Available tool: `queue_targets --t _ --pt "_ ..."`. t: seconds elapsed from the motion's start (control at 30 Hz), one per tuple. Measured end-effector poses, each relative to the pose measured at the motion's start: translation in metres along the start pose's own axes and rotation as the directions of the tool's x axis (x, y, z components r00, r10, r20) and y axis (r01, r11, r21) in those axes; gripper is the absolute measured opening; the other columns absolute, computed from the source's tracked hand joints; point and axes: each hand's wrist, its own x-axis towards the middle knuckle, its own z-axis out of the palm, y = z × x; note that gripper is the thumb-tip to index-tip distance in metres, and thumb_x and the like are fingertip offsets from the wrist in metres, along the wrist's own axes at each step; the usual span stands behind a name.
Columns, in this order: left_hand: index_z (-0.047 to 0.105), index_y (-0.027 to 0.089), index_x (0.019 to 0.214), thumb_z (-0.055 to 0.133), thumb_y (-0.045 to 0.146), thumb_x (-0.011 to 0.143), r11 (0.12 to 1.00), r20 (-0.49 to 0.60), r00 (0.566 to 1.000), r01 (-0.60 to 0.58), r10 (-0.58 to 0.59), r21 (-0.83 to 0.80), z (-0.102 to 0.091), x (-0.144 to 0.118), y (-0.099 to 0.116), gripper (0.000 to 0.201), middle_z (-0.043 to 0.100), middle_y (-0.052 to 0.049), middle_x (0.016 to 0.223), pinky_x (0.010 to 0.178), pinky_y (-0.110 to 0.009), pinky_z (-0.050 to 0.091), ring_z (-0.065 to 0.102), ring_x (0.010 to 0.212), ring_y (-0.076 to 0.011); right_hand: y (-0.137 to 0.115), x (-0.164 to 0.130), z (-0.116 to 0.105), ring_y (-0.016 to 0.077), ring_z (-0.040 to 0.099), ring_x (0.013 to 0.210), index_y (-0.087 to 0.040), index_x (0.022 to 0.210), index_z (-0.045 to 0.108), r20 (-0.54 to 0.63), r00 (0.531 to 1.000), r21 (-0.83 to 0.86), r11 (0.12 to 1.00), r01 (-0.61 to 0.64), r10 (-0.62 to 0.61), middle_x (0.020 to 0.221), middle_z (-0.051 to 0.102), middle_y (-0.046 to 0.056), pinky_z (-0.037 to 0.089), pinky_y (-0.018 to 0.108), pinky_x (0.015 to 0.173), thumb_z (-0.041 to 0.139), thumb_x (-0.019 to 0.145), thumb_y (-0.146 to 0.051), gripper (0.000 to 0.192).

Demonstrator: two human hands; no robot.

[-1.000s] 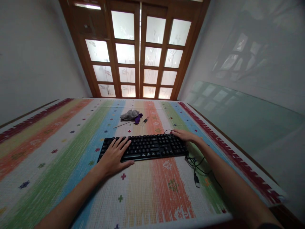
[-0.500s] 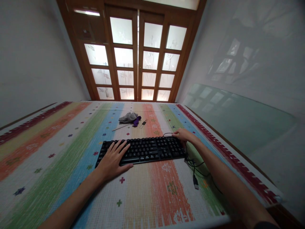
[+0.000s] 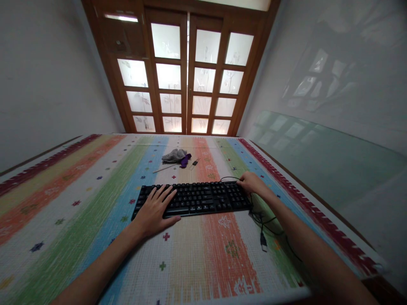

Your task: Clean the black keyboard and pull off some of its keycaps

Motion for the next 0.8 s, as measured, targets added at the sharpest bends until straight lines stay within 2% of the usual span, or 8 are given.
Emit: queue_targets --t 0.17,0.27,0.33,0.43,0.5,0.57,0.63,0.8 --pt "0.036 0.020 0.153 0.053 0.069 0.087 1.000 -0.012 1.000 -0.002 0.002 -0.012 0.001 -0.001 0.000 0.084 0.043 -0.014 0.156 0.120 -0.057 0.023 0.034 0.145 -0.0349 0.002 -0.014 -0.002 0.0194 0.074 0.077 -0.012 0.103 0.079 0.028 1.000 0.053 0.998 -0.014 0.013 0.082 0.078 0.010 0.048 0.022 0.066 0.055 0.089 -0.018 0.028" --pt "0.034 0.019 0.154 0.053 0.068 0.087 1.000 -0.018 1.000 -0.004 0.004 -0.012 0.001 -0.001 0.000 0.085 0.043 -0.014 0.156 0.119 -0.057 0.023 0.033 0.146 -0.0351 0.009 -0.028 -0.001 0.0214 0.074 0.088 -0.012 0.111 0.076 -0.011 1.000 0.083 0.997 0.000 0.001 0.098 0.078 0.011 0.050 0.023 0.072 0.058 0.089 -0.024 0.030" --pt "0.033 0.019 0.154 0.053 0.068 0.087 1.000 -0.025 1.000 -0.005 0.005 -0.009 0.001 -0.001 0.000 0.085 0.042 -0.014 0.156 0.119 -0.057 0.023 0.033 0.146 -0.0351 0.016 -0.044 0.003 0.0250 0.072 0.097 -0.013 0.120 0.071 -0.100 0.995 0.126 0.991 0.041 -0.029 0.109 0.076 0.014 0.051 0.027 0.079 0.060 0.090 -0.035 0.040" --pt "0.032 0.020 0.155 0.053 0.068 0.087 1.000 -0.037 0.999 -0.008 0.007 -0.011 0.002 -0.001 0.000 0.085 0.042 -0.014 0.157 0.119 -0.057 0.024 0.034 0.145 -0.0348 0.026 -0.074 0.012 0.0287 0.070 0.100 -0.016 0.132 0.063 -0.124 0.985 0.178 0.974 0.140 -0.118 0.123 0.071 0.015 0.053 0.034 0.084 0.065 0.083 -0.053 0.062" --pt "0.033 0.020 0.155 0.054 0.068 0.087 1.000 -0.038 0.999 -0.009 0.008 -0.012 0.002 -0.001 0.000 0.085 0.043 -0.014 0.156 0.119 -0.057 0.024 0.035 0.145 -0.0348 0.030 -0.095 0.018 0.0325 0.065 0.111 -0.019 0.134 0.061 -0.145 0.969 0.139 0.965 0.221 -0.201 0.131 0.066 0.015 0.051 0.038 0.091 0.074 0.072 -0.055 0.073" --pt "0.034 0.019 0.154 0.054 0.068 0.087 1.000 -0.036 0.999 -0.009 0.008 -0.011 0.002 -0.001 0.000 0.085 0.044 -0.014 0.156 0.119 -0.057 0.024 0.036 0.145 -0.0349 0.033 -0.111 0.024 0.0346 0.062 0.115 -0.019 0.134 0.059 -0.169 0.968 0.076 0.977 0.198 -0.183 0.127 0.066 0.015 0.049 0.041 0.091 0.076 0.069 -0.056 0.077" --pt "0.035 0.018 0.153 0.054 0.068 0.087 1.000 -0.037 0.999 -0.009 0.009 -0.008 0.001 -0.001 0.001 0.085 0.044 -0.014 0.155 0.119 -0.057 0.025 0.036 0.144 -0.0349 0.034 -0.121 0.029 0.0339 0.063 0.110 -0.020 0.125 0.063 -0.149 0.979 0.011 0.990 0.142 -0.139 0.118 0.069 0.014 0.049 0.039 0.086 0.074 0.072 -0.054 0.065" --pt "0.039 0.018 0.151 0.052 0.068 0.088 1.000 -0.036 0.999 -0.014 0.014 0.011 0.001 -0.001 0.002 0.082 0.046 -0.015 0.154 0.117 -0.057 0.027 0.038 0.143 -0.0350 0.042 -0.124 0.037 0.0256 0.066 0.082 -0.019 0.088 0.069 0.018 0.998 -0.073 0.995 0.067 -0.065 0.091 0.072 0.010 0.040 0.031 0.065 0.062 0.084 -0.041 0.023"
